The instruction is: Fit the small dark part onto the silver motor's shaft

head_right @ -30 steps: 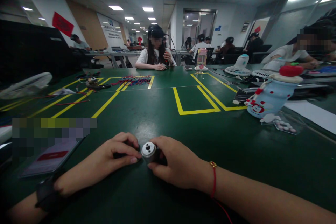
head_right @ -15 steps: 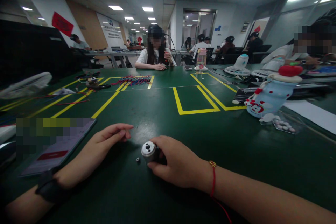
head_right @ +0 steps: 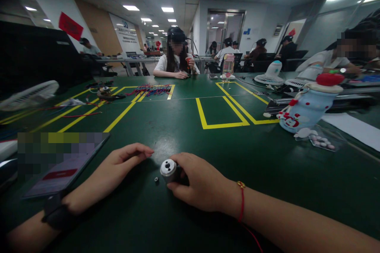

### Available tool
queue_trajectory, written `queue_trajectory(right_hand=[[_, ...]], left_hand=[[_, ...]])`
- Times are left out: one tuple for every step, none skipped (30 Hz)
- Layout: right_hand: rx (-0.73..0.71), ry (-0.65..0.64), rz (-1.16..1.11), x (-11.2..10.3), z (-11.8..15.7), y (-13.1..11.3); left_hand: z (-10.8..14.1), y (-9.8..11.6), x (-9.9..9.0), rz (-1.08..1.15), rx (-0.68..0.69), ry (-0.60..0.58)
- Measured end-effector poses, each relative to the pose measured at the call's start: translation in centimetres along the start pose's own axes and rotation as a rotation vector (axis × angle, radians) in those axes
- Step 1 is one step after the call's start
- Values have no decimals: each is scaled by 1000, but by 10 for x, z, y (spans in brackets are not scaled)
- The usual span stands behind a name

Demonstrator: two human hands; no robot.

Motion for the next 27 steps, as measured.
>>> queue_trajectory(right_hand=[[4, 0, 2, 0, 0, 0], [5, 2, 4, 0, 0, 0], [2, 4, 6, 0, 0, 1], [-2, 5, 8, 0, 0, 1], [-7, 4, 8, 0, 0, 1], [-11, 3, 5, 1, 0, 1], [-15, 3, 2, 1, 0, 0], [-18, 1, -2, 1, 0, 0], [-22, -2, -5, 1, 0, 0], [-26, -2, -8, 1, 0, 0], [-31, 0, -9, 0, -1, 0], [-36, 3, -9, 0, -1, -1], [-39, 4, -9, 0, -1, -1], [-40, 6, -10, 0, -2, -1], [-40, 7, -11, -1, -2, -1], [-38, 6, -11, -1, -2, -1], [-36, 3, -11, -1, -2, -1], [-33, 2, -10, -1, -1, -2], [-32, 1, -10, -1, -1, -2], [-33, 0, -8, -1, -1, -2], [-33, -1, -9, -1, -1, -2], [-34, -2, -9, -1, -1, -3], [-34, -1, -7, -1, -1, -3], [-35, 0, -5, -1, -1, -3], [-37, 1, -4, 0, -1, -4], [-40, 4, -2, 0, -1, -4], [-47, 4, -1, 0, -2, -4]], left_hand=[[0, 2, 1, -48, 31, -3], [1, 5, 1, -95, 73, -8], [2, 7, 2, -138, 120, -16], [3, 10, 2, -175, 168, -30], [5, 13, 3, -204, 211, -53], [7, 16, 4, -228, 245, -82], [9, 18, 4, -249, 270, -116], [10, 20, 4, -267, 286, -150], [12, 21, 4, -282, 296, -181], [13, 22, 5, -296, 302, -204], [14, 23, 5, -306, 304, -214], [15, 23, 5, -313, 307, -215], [15, 24, 6, -315, 310, -211], [15, 24, 7, -315, 315, -202], [15, 24, 7, -312, 319, -193], [15, 24, 8, -309, 323, -187], [15, 24, 9, -307, 323, -184], [14, 25, 9, -304, 322, -181], [13, 25, 9, -300, 320, -180], [13, 26, 9, -290, 318, -180], [12, 27, 8, -268, 312, -177], [11, 28, 7, -236, 305, -170], [11, 29, 6, -196, 297, -156], [10, 30, 4, -157, 285, -135], [9, 32, 2, -122, 269, -104], [8, 34, 0, -95, 257, -66], [7, 37, -1, -77, 251, -25]])
Point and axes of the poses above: each hand's wrist, its own z-axis away from the middle knuckle, its own x-axis out of the palm, y = z × x, the point moved 4 cm from there along -z, towards the middle knuckle, and after that the axes turned 12 degrees about -z, right-handed, at the moved point
